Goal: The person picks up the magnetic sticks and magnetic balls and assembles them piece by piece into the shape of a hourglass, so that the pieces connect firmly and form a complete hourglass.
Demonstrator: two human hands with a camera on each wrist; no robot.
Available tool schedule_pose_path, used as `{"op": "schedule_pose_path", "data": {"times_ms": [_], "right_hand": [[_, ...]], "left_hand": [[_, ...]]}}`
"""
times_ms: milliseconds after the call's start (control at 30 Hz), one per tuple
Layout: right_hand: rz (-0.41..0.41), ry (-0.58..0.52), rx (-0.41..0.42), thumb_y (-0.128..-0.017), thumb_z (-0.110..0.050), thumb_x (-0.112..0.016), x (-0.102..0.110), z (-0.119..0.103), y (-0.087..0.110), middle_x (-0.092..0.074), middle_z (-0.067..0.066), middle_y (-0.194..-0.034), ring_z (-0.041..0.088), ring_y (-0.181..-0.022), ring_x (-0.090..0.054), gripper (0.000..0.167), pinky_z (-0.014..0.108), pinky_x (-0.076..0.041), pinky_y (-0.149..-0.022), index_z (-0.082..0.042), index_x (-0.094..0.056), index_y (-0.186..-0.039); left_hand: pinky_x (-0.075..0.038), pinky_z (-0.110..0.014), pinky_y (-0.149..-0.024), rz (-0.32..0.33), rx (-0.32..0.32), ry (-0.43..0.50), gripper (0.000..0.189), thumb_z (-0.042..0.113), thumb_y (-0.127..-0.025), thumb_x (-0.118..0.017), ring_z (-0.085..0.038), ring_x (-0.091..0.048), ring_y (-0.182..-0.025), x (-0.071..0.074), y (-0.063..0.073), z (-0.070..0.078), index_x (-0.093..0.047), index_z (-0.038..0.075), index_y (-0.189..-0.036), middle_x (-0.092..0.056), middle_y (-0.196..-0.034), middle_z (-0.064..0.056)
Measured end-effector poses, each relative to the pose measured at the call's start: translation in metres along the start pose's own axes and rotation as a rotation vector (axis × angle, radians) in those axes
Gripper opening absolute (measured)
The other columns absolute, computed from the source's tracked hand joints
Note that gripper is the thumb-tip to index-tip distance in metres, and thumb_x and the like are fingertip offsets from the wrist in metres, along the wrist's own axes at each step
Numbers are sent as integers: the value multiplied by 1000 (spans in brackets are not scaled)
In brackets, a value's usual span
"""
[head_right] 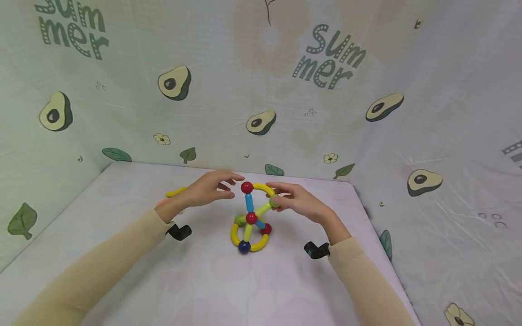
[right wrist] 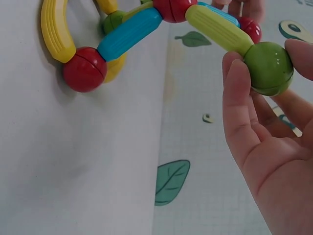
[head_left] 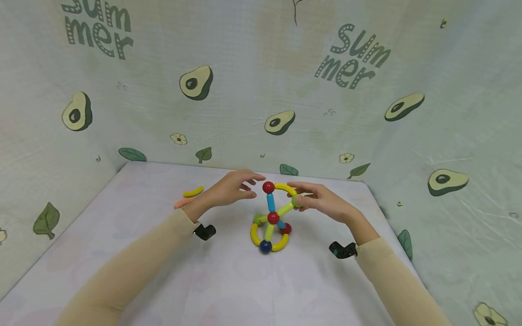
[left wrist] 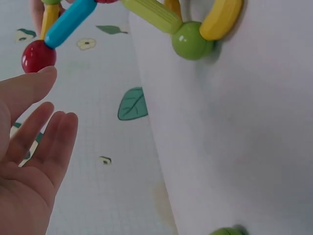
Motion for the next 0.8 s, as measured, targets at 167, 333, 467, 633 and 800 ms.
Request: {"op": "schedule_pose_path", "data": {"times_ms": [167,333,467,633,800], "right_hand": [[-7,10,-1,-106,-33,-64,2,-1,1,-54,19,-151,29,-109,-73,60,52,-54,-106,-19,-46,-162],[-3,8,-7,-107,-32,-65,4,1,2,-54,19,-151,26,-106,-74,59,51,-55,-105,-18,-46,-161],[1,1,-8,-107,-31,-65,4,1,3,-54,20,-151,31,-109,-73,59,50,-56,-105,-18,-47,-161],[-2,-11,-5,-107,-30,-65,2,0,2,-54,20,-151,40,-114,-71,59,50,-56,-105,-18,-46,-162],[-4,-24,-6,-107,-30,-65,1,0,4,-54,20,-151,48,-118,-67,60,50,-56,-105,-18,-46,-162]], "left_hand": [[-59,-37,-101,-1,63,-78,59,12,-97,-80,-24,-62,-128,14,18,-25,-60,19,-151,-61,-147,-1],[-59,-40,-101,-20,98,-149,57,10,-97,-79,-33,-61,-129,28,38,-57,-60,16,-150,-61,-147,-5],[-57,-45,-103,-23,126,-155,53,7,-97,-78,-37,-61,-129,39,58,-80,-63,15,-147,-62,-145,-6],[-55,-49,-102,-10,152,-170,49,7,-96,-78,-37,-62,-125,52,81,-103,-66,12,-143,-65,-141,-9],[-53,-50,-97,-6,136,-245,44,2,-94,-78,-34,-64,-113,58,98,-120,-70,9,-137,-69,-131,-14]]}}
Point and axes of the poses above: each hand's wrist, its own y-axis away from the middle knuckle, its own x-axis out of the back of the hand, z = x × y, the point moved 5 cm from there along -y, towards the middle knuckle
